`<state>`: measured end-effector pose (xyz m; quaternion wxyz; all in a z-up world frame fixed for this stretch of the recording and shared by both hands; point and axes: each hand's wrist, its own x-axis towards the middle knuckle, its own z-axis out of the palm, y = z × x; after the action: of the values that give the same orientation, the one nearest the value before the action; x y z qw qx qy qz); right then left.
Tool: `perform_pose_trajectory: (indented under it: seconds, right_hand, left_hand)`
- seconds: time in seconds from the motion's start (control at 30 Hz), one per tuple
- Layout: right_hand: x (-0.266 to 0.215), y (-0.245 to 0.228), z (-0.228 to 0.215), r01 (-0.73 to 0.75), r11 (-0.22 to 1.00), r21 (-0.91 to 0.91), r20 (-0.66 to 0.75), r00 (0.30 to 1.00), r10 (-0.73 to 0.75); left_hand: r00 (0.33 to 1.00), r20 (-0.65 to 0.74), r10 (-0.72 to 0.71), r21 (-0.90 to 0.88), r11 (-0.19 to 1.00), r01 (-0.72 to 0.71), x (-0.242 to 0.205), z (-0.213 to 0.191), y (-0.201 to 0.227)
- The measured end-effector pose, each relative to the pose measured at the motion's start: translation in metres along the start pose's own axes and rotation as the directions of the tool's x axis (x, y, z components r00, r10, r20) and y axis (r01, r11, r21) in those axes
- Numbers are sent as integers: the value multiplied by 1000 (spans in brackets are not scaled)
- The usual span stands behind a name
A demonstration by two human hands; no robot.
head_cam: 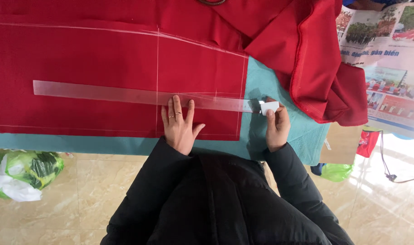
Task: The person cuts a large piece of red fabric using shears, following white chalk lines. They then use a clear ruler and white chalk to draw straight lines on the fabric for further cutting.
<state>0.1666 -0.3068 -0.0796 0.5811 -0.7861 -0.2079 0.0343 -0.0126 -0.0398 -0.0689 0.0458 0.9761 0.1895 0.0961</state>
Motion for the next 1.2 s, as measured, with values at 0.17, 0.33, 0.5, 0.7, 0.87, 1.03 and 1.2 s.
perform_pose_trajectory:
  seconds: [0.17,0.33,0.5,0.7,0.87,1.03,1.2]
  right_hand:
    - [2,-8,1,-13,1000,-1,3,1000,13]
    - [3,-10,3,-19,1000,-19,-3,1000,19]
    - [5,-19,3,-39,999,-20,-6,999,39]
    - [8,-20,5,-23,1000,14,20,1000,23]
    - [6,-14,2,-22,1000,17,22,1000,22]
    - [13,-37,6,-35,999,19,20,999,34]
    - [12,-29,7,-13,999,44,17,1000,12]
  left_hand:
    - [998,61,5,50,999,-8,-3,-2,1]
    - [995,101,7,127,992,-20,3,-7,10]
    - [994,109,22,116,993,-35,6,-2,18]
    - [993,96,73,24,997,-76,10,-15,23]
    - [997,38,69,-59,996,-67,9,-9,23]
    - [903,-58,426,-299,856,-423,7,14,50]
    - [807,78,586,-352,773,-527,16,26,70]
